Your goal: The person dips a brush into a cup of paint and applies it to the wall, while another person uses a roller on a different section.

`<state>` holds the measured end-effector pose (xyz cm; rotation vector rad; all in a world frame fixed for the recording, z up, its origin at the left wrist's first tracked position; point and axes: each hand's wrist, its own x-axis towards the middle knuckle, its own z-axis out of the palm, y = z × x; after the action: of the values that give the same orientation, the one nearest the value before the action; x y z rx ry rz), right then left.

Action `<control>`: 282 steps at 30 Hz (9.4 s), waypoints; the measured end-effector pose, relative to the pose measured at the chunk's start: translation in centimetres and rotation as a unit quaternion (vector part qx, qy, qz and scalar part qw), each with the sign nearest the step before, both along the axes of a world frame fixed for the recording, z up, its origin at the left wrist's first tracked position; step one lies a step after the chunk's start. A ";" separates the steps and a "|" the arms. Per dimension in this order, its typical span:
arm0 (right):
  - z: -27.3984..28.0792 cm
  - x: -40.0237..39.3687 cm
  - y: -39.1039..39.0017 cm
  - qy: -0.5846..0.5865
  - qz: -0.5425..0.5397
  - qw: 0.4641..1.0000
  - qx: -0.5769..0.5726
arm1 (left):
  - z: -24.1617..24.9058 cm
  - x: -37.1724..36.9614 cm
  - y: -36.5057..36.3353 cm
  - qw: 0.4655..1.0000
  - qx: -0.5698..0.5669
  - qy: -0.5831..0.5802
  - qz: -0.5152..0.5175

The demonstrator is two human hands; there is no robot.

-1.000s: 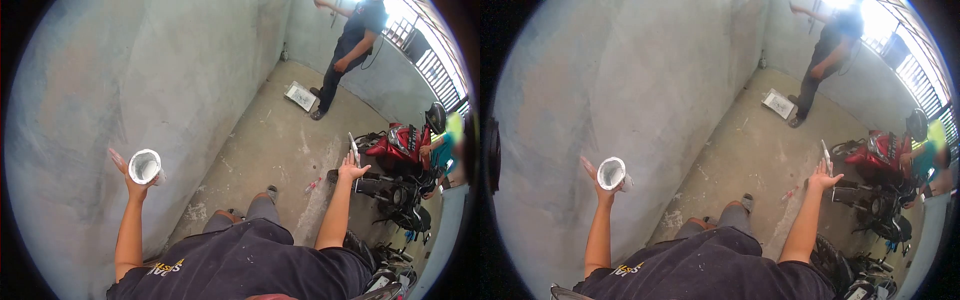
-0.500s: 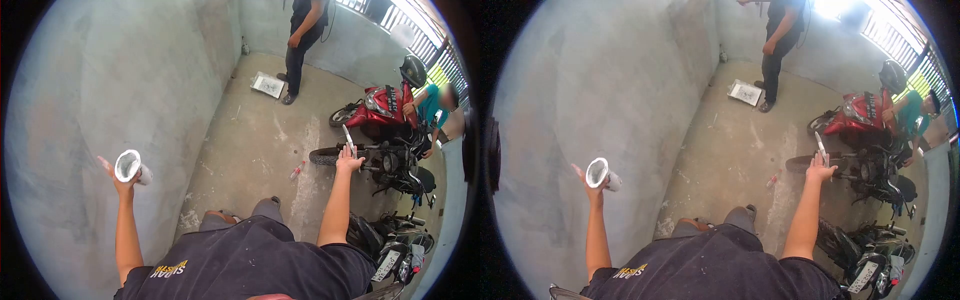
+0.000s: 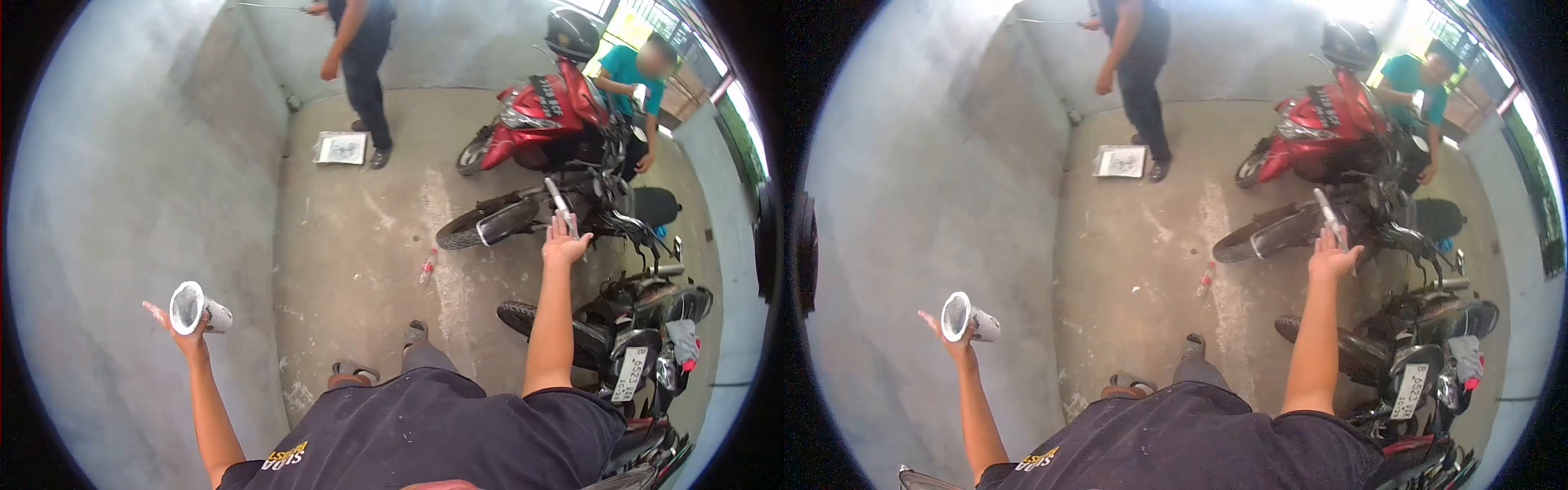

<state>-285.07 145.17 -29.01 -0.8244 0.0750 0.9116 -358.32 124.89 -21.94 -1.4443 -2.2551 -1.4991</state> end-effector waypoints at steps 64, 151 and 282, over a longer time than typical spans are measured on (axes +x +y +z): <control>7.1 -18.6 -27.0 -0.364 0.018 0.910 -0.197 | -6.4 40.8 18.4 0.654 -0.180 -0.171 -0.715; -3.2 13.7 -38.9 0.084 -0.508 0.852 0.099 | -12.9 66.1 16.4 0.551 -0.173 -0.082 -0.812; -5.6 -1.3 -10.4 0.169 0.345 0.921 0.065 | -2.3 38.1 -5.8 0.945 -0.104 -0.064 -0.303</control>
<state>-286.40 134.82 -34.56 -0.5578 0.0221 1.7056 -320.22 119.08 -24.20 -2.3319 -2.2033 -1.5545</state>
